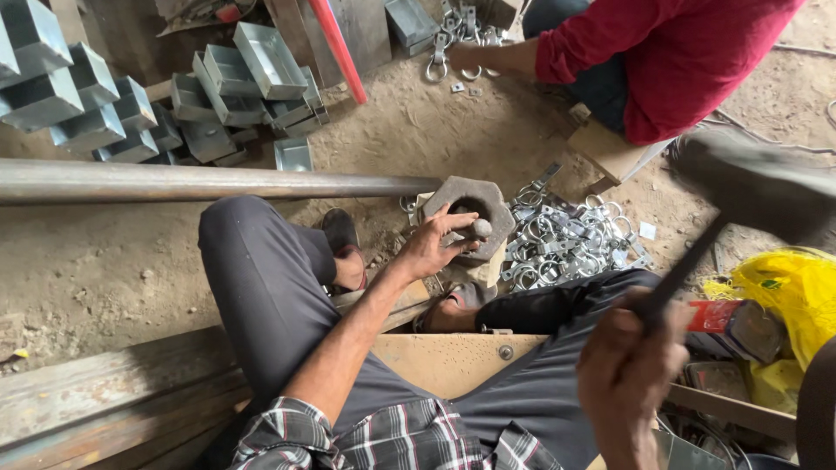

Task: The person assembles metal links and rings using a hammer and a metal jig. The person places small metal components into the jig, uses a hammer to shape or join them, and sets the completed links aside onto a pile on the floor.

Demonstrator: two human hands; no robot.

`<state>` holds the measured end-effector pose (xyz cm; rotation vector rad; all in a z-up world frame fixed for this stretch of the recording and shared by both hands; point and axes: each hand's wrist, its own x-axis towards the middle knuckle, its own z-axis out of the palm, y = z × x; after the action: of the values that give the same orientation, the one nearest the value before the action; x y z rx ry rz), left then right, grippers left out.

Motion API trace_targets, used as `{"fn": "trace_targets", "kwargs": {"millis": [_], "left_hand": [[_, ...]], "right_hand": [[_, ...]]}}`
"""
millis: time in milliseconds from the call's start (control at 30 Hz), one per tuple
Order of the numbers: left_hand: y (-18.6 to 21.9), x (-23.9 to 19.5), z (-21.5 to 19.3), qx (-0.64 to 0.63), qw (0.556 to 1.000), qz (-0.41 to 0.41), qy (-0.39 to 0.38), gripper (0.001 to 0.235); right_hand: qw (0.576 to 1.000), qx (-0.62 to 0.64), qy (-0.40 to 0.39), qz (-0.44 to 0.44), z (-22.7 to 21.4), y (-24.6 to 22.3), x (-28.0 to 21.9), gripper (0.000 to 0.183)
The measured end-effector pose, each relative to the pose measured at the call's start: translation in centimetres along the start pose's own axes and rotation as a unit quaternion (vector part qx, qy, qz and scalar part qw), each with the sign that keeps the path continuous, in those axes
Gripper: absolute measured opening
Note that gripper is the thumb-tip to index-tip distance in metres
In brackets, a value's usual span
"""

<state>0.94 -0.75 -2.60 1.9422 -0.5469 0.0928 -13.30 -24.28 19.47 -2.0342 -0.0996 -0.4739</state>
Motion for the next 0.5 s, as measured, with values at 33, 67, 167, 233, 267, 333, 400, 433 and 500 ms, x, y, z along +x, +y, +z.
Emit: {"fn": "trace_targets", "kwargs": {"millis": [33, 67, 167, 233, 267, 333, 400, 433, 500], "left_hand": [[-0.2, -0.1, 0.1, -0.005, 1.000, 0.007, 0.005, 0.047], [-0.4, -0.3, 0.3, -0.013, 1.000, -0.006, -0.002, 0.047], [-0.6, 0.5, 0.2, -0.037, 0.999, -0.015, -0.009, 0.049], [0.4, -0.2, -0.2, -0.053, 0.999, -0.004, 0.010, 0.051], [0.6, -0.8, -1.2, -0.042, 0.999, -0.019, 0.005, 0.050], [1.0, -0.3, -1.2, -0.039, 0.999, -0.038, -0.002, 0.048], [1.1, -0.5, -1.1, -0.024, 0.999, -0.045, -0.001, 0.049], [1.1, -0.4, -0.9, -0.017, 0.999, -0.048, 0.003, 0.049], [0.7, -0.2, -0.7, -0.016, 0.999, -0.042, 0.003, 0.045]], "right_hand": [[0.998, 0.062, 0.030, -0.003, 0.2, 0.5, -0.3, 0.021], [0.991, 0.123, 0.060, -0.005, 0.2, 1.4, -0.7, 0.021], [0.981, -0.170, -0.092, -0.031, 3.2, 5.1, -2.0, 0.022], [0.966, -0.199, -0.161, 0.018, 3.5, 5.7, -2.5, 0.021], [0.956, -0.210, -0.199, 0.042, 3.8, 5.3, -2.8, 0.022], [0.952, -0.196, -0.222, 0.080, 2.7, 4.8, -1.0, 0.021], [0.952, -0.175, -0.222, 0.113, 1.6, 3.2, -0.2, 0.020], [0.957, -0.162, -0.210, 0.117, 1.1, 2.4, 0.3, 0.020], [0.972, -0.151, -0.163, 0.077, -0.1, 1.0, 1.1, 0.021]]}}
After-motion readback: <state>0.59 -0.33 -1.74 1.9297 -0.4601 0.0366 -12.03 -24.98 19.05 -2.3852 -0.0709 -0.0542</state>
